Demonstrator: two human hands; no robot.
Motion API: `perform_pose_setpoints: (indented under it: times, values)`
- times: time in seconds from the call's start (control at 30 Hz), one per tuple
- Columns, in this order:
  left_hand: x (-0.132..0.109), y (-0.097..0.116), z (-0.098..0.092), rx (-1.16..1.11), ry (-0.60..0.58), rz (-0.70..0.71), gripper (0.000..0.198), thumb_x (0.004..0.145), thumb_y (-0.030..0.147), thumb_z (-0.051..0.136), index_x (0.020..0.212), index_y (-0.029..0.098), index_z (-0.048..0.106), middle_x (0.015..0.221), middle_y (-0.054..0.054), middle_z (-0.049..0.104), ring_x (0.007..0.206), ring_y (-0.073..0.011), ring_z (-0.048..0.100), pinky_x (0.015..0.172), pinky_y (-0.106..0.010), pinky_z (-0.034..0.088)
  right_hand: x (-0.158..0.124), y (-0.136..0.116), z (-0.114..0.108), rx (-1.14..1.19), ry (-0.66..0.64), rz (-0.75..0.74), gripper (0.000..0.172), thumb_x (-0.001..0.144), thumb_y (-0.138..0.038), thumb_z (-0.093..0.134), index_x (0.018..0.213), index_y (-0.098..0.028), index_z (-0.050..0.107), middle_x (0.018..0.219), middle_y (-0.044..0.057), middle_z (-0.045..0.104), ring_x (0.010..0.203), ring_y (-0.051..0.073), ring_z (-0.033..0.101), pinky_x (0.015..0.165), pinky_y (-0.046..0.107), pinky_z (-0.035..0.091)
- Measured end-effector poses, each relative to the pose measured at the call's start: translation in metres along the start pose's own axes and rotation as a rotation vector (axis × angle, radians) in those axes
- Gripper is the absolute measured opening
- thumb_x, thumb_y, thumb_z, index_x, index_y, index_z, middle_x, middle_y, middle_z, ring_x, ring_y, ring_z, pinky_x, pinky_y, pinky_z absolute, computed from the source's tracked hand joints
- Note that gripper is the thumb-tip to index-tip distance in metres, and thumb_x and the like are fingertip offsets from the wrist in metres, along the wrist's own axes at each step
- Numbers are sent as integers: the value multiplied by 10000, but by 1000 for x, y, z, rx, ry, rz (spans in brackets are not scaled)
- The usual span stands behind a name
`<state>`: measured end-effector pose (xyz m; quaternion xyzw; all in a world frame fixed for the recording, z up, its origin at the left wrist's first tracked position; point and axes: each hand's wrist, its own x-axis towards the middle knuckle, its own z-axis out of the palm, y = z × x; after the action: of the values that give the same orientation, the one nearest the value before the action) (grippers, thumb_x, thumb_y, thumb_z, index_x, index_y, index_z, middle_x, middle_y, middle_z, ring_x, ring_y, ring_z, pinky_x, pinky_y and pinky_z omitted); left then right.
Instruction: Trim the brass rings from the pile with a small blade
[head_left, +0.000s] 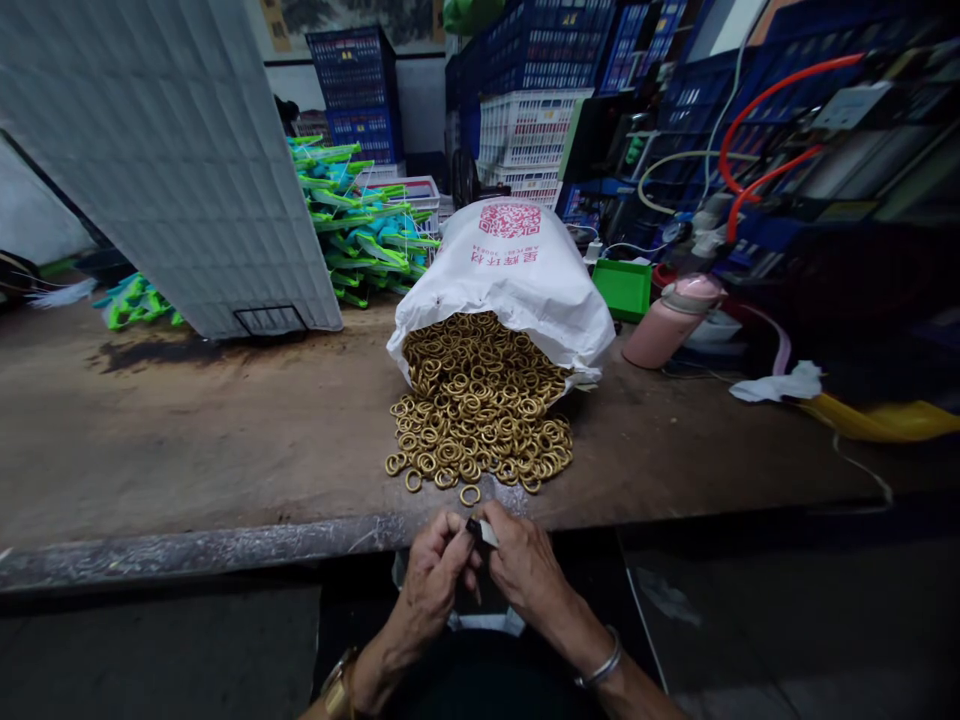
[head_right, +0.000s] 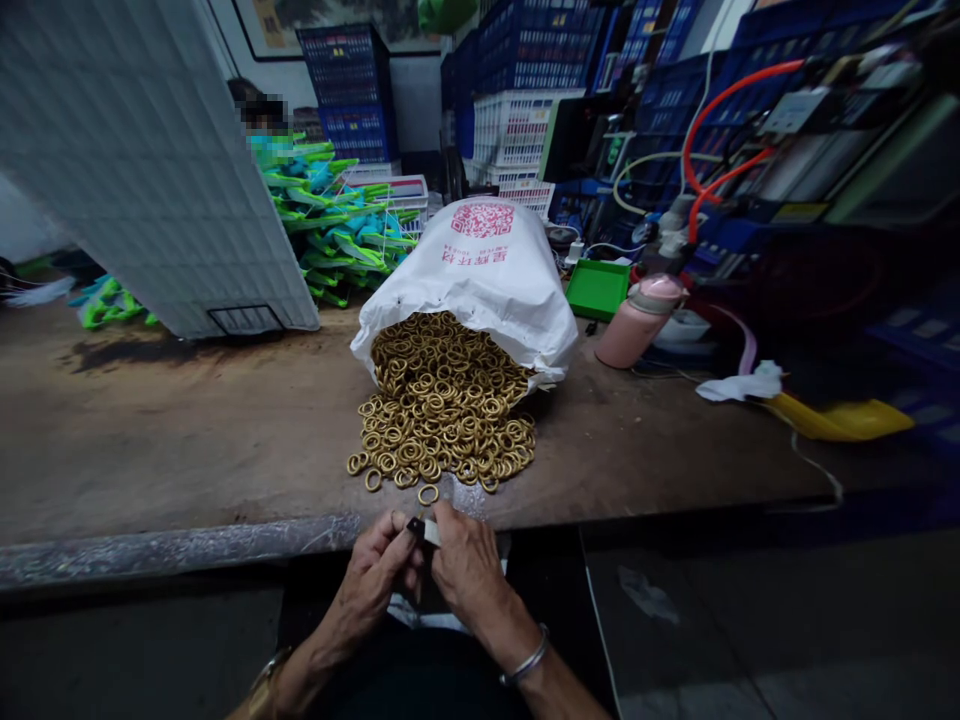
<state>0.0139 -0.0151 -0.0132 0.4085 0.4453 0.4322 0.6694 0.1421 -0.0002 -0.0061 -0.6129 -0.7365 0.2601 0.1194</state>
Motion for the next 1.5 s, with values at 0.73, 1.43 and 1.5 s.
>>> perform_pose_setpoints:
  times: [0.73, 1.43, 1.5]
  values:
    - [5, 6, -24, -695, 26, -279, 179, 716, 281, 595, 654, 123, 541, 665, -17, 550, 557, -96, 513, 456, -203, 411, 31, 4, 13, -209, 240, 88, 126, 784, -168, 441, 879, -203, 516, 774, 16, 615, 682, 140, 554, 560, 248, 263]
    - [14, 1, -12, 306, 175, 266, 197, 760, 326, 537, 661, 161, 580, 623, 16, 505, 619, -114, 446, 613, -210, 364, 21, -7, 6, 492, 175, 6, 204, 805, -357, 404, 707, -191, 467, 616, -41, 483, 588, 103, 453, 568, 211, 348]
    - [13, -1, -13, 276, 140, 199, 226, 769, 346, 528, 642, 161, 552, 583, 27, 474, 562, -95, 423, 559, -198, 351, 22, -6, 9, 474, 166, 8, 224, 809, -348, 392, 659, -190, 450, 582, -51, 455, 563, 96, 433, 545, 207, 327]
